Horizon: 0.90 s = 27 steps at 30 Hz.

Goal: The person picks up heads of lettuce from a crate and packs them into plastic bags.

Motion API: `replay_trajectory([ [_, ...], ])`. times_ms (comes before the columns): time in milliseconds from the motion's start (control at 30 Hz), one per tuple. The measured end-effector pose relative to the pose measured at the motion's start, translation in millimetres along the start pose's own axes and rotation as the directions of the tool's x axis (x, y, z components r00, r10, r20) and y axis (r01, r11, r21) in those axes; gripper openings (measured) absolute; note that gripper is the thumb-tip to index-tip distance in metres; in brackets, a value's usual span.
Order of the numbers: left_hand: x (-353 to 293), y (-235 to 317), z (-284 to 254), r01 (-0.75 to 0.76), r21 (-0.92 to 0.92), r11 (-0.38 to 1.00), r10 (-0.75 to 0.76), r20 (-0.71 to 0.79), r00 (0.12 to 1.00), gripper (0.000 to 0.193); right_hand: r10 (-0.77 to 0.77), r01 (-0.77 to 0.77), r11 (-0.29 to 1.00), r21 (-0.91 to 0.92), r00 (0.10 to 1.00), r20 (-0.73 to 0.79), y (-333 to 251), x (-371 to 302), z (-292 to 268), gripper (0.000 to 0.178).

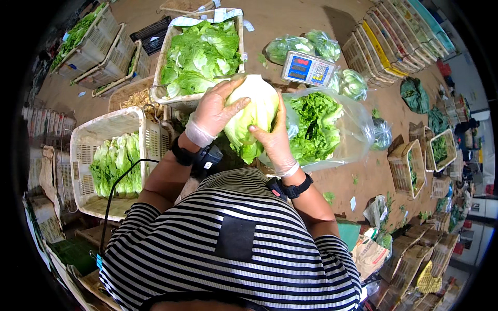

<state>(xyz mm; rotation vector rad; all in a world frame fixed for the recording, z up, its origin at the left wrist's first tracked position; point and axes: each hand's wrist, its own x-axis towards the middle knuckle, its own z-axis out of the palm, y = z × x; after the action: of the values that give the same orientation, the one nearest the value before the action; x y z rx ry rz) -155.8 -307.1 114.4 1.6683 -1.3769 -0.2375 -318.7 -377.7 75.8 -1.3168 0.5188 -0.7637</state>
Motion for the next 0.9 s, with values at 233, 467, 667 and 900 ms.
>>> replay_trajectory([
  [233,35,-3,-35,0.098,-0.114,0.989,-0.024,0.523,0.852,0.044,0.169,-0.183,0.978,0.1,0.977,0.133,-8,-1,-39,0.079],
  [467,99,-125,-64,0.093,0.26,0.961,-0.132,0.136,0.982,0.059,0.39,-0.491,0.612,0.62,0.869,0.303,0,-35,-84,0.068],
  [667,71,-40,7,0.23,-0.261,0.938,-0.18,0.204,0.962,0.054,0.285,-0.179,0.847,0.5,0.947,-0.145,-21,-68,-93,0.079],
  [900,28,82,61,-0.309,-0.14,0.941,0.32,0.061,0.946,0.025,0.024,0.025,0.992,0.124,0.925,-0.378,-50,-65,-69,0.089],
])
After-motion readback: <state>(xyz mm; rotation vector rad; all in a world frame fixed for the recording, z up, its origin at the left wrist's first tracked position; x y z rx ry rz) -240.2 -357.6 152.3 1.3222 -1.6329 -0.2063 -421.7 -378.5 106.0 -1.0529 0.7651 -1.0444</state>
